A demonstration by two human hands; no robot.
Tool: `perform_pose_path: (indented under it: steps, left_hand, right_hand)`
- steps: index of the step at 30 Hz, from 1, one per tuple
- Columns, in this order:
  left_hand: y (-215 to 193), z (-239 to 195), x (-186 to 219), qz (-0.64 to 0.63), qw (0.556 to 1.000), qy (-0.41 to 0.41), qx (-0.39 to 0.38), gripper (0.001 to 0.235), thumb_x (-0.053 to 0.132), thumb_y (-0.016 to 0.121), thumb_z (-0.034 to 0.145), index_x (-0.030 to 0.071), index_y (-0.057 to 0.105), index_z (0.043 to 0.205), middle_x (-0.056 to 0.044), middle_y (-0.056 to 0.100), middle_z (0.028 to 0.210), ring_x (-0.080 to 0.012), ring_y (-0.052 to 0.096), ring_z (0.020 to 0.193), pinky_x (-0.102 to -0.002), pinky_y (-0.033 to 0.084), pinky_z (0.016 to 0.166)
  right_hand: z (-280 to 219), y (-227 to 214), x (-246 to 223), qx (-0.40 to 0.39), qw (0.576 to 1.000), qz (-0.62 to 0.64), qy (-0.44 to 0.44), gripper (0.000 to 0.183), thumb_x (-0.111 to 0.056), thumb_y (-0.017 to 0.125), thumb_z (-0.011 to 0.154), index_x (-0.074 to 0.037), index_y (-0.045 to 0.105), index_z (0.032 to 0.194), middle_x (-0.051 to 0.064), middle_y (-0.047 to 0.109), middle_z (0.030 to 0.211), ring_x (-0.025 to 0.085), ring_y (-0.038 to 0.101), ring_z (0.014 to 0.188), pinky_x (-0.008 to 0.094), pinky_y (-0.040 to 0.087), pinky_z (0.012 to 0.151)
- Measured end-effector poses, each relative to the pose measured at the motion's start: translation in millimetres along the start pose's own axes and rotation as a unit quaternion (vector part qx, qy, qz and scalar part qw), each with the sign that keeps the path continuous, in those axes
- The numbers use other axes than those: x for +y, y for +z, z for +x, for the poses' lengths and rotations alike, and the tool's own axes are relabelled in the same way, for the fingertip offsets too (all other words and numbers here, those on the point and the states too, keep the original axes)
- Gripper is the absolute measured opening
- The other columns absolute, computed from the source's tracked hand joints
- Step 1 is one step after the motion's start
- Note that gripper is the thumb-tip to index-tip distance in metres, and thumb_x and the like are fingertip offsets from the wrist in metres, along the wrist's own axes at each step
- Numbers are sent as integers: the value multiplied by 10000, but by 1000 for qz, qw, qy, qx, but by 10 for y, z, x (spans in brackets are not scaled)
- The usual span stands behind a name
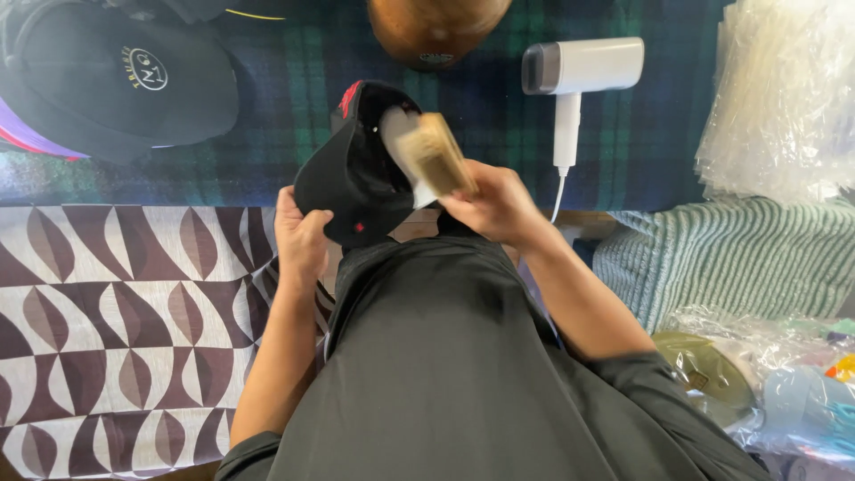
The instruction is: The person uses a hairdryer to apply heat to a black baseball cap, then brushes the inside and outside of the cap with a wooden brush. They adjust the cap's shape and brim before placing it on a pile of other caps.
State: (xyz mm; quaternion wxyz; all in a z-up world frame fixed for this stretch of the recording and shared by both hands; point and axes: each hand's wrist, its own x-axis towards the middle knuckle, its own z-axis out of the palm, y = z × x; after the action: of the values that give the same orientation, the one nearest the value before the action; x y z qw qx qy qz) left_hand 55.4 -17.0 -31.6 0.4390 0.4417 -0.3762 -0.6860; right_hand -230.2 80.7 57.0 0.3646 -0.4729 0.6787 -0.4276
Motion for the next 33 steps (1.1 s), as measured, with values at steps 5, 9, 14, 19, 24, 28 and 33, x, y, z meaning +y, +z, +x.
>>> perform_pose_path:
  steps: [5,9,14,19,24,28,33]
  left_hand:
    - [-87,-28,630,36,999,22,25,349,-124,596,721,83,536,996,-97,680,884,-177,680,822,-282,543,741]
    - [-401,39,655,63,994,45,75,358,-130,605,705,94,527,972,-75,681,894,-160,670,797,-255,537,731]
    - [-794,-57,547,59,989,52,127,353,-143,576,704,92,547,965,-74,688,888,-153,683,802,-238,540,723]
    - [-629,-370,968,59,987,-16,151,366,-69,554,787,159,605,1069,-29,670,1200,-258,632,1163,-336,573,1051]
    - [-748,-502,888,25,987,-7,159,423,-130,545,772,146,628,1082,-71,695,1260,-273,665,1212,-344,591,1080]
    - [-576,-452,930,1,980,-26,197,410,-101,554,688,122,634,1022,-34,707,1101,-211,672,1086,-308,580,1038]
    - [-839,-436,649,14,990,67,125,363,-169,557,702,74,568,971,-168,729,977,-254,761,953,-358,633,861]
  right_hand:
    - [-327,-974,-674,50,949,-308,-46,244,-177,878,765,-125,653,843,39,603,656,253,662,623,354,554,605]
    - [192,-549,-737,32,911,-409,-39,78,-169,730,859,-125,666,868,40,625,646,313,676,561,429,566,516]
    - [840,362,-2,53,891,-432,-132,51,-129,631,861,-148,590,840,29,619,659,317,687,560,441,556,511]
    - [1511,930,37,-75,923,-375,31,110,21,534,909,-51,573,983,159,661,886,451,656,678,577,503,523]
    - [1836,1172,242,14,893,-436,-111,226,27,663,903,-70,591,1094,107,586,1306,375,713,976,459,631,727]
    - [1422,943,231,13,915,-352,-195,127,38,562,964,-45,466,967,222,526,1468,416,645,780,510,472,483]
    - [984,521,856,112,871,-413,-240,213,-233,735,781,-198,537,852,-25,554,857,231,673,860,296,589,678]
